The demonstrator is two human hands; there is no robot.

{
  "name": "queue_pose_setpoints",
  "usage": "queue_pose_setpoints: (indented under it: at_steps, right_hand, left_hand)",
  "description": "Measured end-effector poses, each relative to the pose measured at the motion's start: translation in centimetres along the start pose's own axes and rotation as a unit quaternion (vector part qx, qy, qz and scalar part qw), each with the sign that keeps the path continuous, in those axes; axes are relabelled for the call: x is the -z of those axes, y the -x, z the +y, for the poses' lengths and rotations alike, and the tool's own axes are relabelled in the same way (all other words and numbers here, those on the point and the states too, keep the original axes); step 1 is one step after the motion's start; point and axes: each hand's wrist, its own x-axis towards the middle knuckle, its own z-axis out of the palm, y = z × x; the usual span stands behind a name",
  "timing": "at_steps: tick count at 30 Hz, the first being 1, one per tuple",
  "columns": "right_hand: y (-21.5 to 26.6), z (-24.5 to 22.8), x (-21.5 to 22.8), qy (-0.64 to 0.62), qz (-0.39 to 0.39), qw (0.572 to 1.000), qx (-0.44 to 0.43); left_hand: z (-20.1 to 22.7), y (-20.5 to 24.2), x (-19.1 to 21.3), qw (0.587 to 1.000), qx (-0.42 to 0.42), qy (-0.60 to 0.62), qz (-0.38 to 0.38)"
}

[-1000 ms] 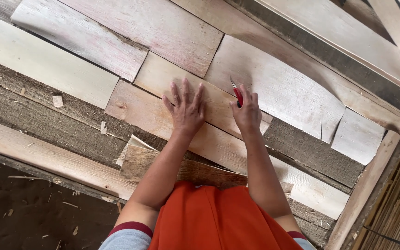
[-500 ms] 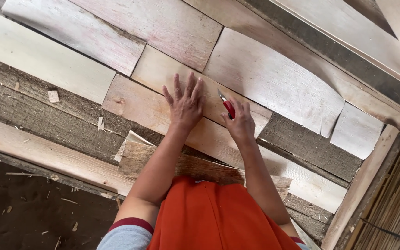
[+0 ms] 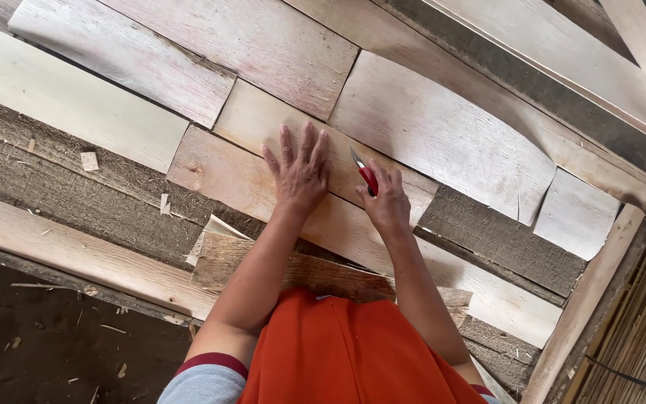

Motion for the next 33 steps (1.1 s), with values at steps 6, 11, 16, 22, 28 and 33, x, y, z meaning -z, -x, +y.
queue_pose_setpoints:
  at_steps: [6,11,16,22,28,33]
  right_hand:
    - [-0.3,0.5,-0.4,0.005,0.000,1.000,0.001]
    - [-0.3,0.6,-0.6,0.003,0.001,1.000,0.007]
    - [-0.1,0.3,-0.2,0.000,0.007,1.000,0.013]
    - [-0.9,0.8,-0.4,0.008,-0.010,1.000,0.001]
    - [-1.1,0.2,-0.6,0.020,-0.004,1.000,0.003]
    - [-1.5,0.3,-0.9,0.051,-0.003,0.999,0.000]
  left_hand:
    - [-0.1,0.0,-0.1,1.000,-0.001,0.000,-0.003]
    - [-0.1,0.1,0.3,1.000,-0.002,0.003,-0.007]
    - [0.1,-0.1,0.5,1.000,0.003,0.003,-0.020]
    - [-0.1,-0.2,0.7,0.999,0.003,-0.004,-0.040]
    - [0.3,-0.2,0.8,0.999,-0.001,-0.001,-0.034]
    - [0.9,-0.5,0.3,0.999,-0.018,0.024,-0.011]
